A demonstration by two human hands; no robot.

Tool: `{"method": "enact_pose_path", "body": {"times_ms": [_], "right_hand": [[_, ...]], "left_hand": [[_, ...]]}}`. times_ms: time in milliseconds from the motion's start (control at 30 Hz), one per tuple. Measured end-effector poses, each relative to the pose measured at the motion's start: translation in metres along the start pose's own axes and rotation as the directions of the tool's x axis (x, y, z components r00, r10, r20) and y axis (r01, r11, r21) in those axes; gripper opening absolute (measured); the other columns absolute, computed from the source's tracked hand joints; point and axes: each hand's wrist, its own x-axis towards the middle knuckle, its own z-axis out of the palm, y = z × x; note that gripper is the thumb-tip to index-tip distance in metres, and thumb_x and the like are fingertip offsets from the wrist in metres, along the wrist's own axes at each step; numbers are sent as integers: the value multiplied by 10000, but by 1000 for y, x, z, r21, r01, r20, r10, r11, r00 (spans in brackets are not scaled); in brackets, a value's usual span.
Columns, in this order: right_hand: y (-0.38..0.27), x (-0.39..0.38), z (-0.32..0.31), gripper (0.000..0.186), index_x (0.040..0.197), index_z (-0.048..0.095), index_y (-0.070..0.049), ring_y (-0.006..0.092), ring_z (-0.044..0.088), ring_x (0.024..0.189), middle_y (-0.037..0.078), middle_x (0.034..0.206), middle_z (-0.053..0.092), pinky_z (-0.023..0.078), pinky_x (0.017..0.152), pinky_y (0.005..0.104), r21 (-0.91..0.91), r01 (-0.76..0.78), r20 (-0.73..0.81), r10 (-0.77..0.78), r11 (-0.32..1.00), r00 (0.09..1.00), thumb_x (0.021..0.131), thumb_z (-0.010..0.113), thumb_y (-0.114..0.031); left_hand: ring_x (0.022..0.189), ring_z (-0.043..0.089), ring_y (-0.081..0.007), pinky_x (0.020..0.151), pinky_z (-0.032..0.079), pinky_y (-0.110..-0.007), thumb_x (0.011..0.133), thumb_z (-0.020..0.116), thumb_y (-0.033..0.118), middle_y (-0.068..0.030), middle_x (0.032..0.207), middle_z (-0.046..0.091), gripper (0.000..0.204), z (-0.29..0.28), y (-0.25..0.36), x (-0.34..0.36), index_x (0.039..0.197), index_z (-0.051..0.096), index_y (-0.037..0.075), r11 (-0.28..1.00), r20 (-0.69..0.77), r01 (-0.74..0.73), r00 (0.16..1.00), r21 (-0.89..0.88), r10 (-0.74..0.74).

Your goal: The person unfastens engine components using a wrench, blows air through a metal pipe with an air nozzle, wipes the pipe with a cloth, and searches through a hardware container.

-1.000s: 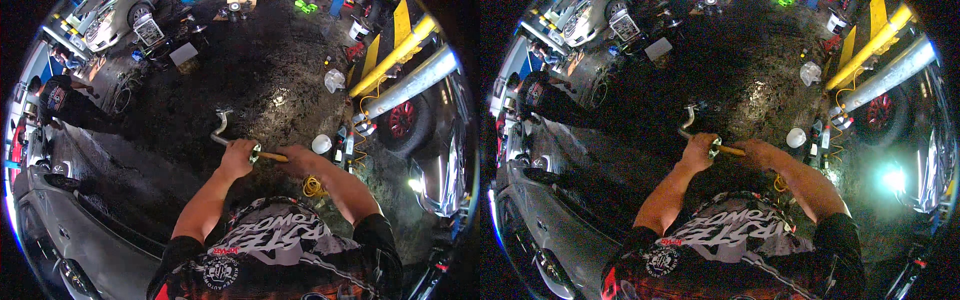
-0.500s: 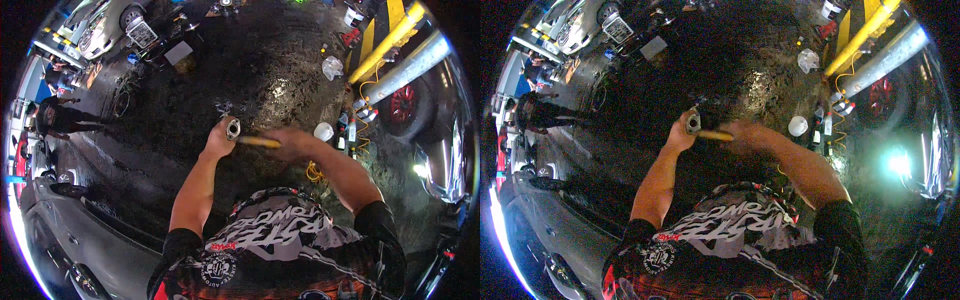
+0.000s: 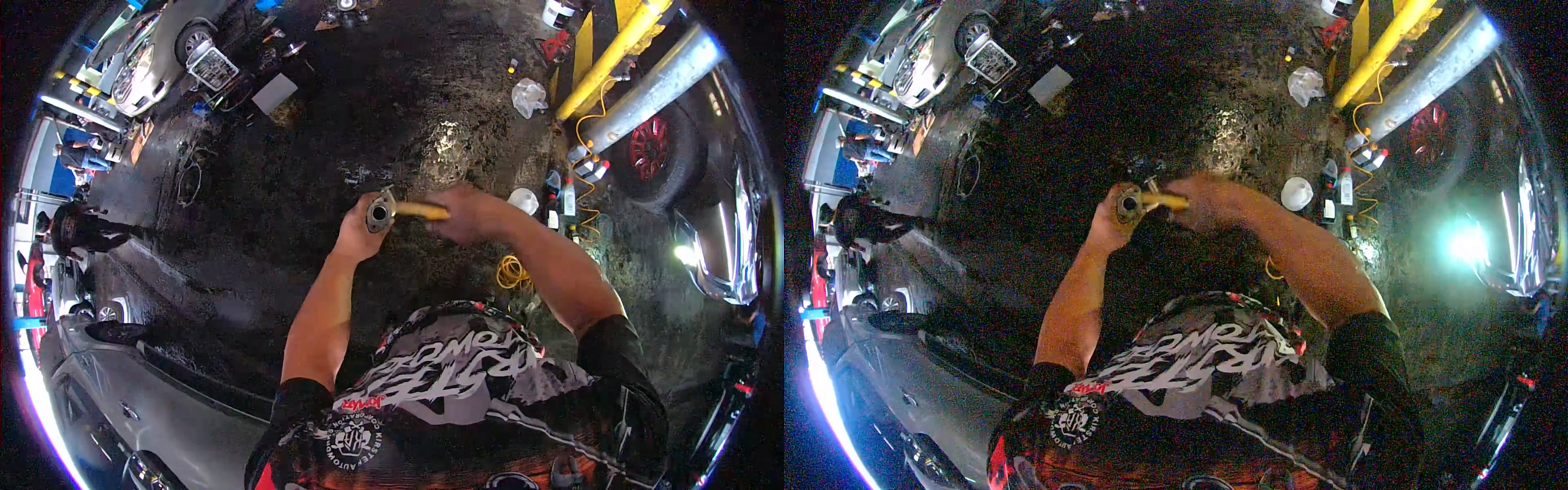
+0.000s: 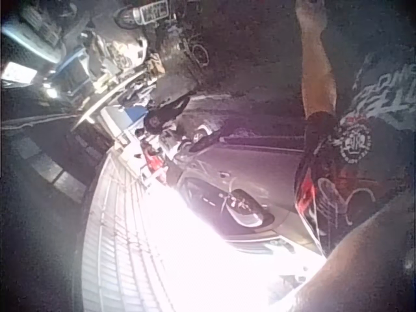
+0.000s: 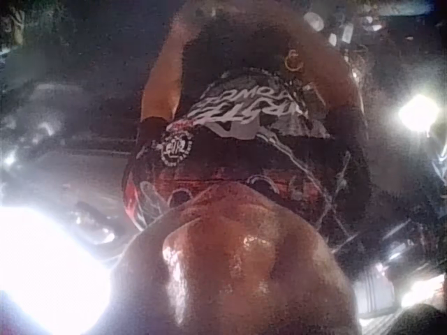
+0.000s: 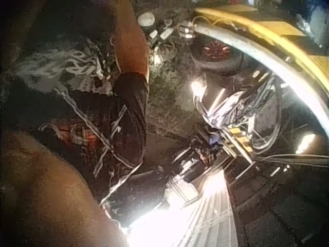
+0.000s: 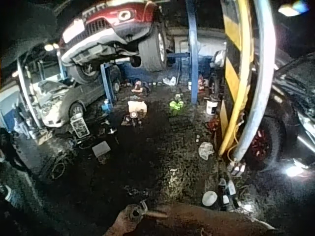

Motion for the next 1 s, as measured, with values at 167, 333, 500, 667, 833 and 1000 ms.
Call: {"method": "enact_pose_path", "body": {"times_ms": [167,333,500,667,833,1000], "right_hand": [[2,-2,1,321,1098,554,-76,352,626,876,174,934,639,493,775,439,-18,99,42,-98,995,994,851,621,-270],[-1,-6,-5,364,1121,561,-100,356,628,896,177,954,644,498,788,449,-23,3,131,0,1000,991,831,638,-308],[-3,-8,0,322,1087,575,-99,316,641,871,159,923,642,496,762,425,11,-28,-3,28,1000,1000,837,637,-291],[1,-6,3,379,1149,563,-75,319,625,923,172,994,632,491,800,414,97,-41,-55,47,994,997,846,642,-289],[0,-6,0,377,1160,554,-65,321,620,938,176,1023,629,490,813,408,103,-2,36,-2,995,999,854,636,-270],[-8,-6,-1,409,1192,545,-57,320,620,952,189,1041,627,489,823,398,144,66,-1,-67,987,998,846,649,-247]], "left_hand": [[1020,630,-259,865,494,-347,753,721,17,-134,1083,638,522,2,10,0,1222,494,56,995,-11,5,1000,97,-4],[1010,619,-196,882,490,-318,772,719,12,-97,1082,639,453,-1,26,-2,1183,531,40,998,-7,68,998,16,-68],[973,603,-143,859,497,-285,751,754,21,-62,1048,628,490,2,25,-5,1184,525,42,997,-37,80,996,19,-79],[936,607,-151,832,500,-292,758,726,-7,-61,1038,627,467,0,12,0,1181,531,34,993,-86,60,994,-106,-69],[951,593,-210,849,498,-347,812,601,-16,-81,1044,610,394,-13,15,1,1194,523,45,675,-31,117,979,-728,-203],[922,589,-239,838,486,-388,878,579,36,-88,989,607,266,-12,40,11,1137,519,28,554,-104,81,950,-829,-296]]}}
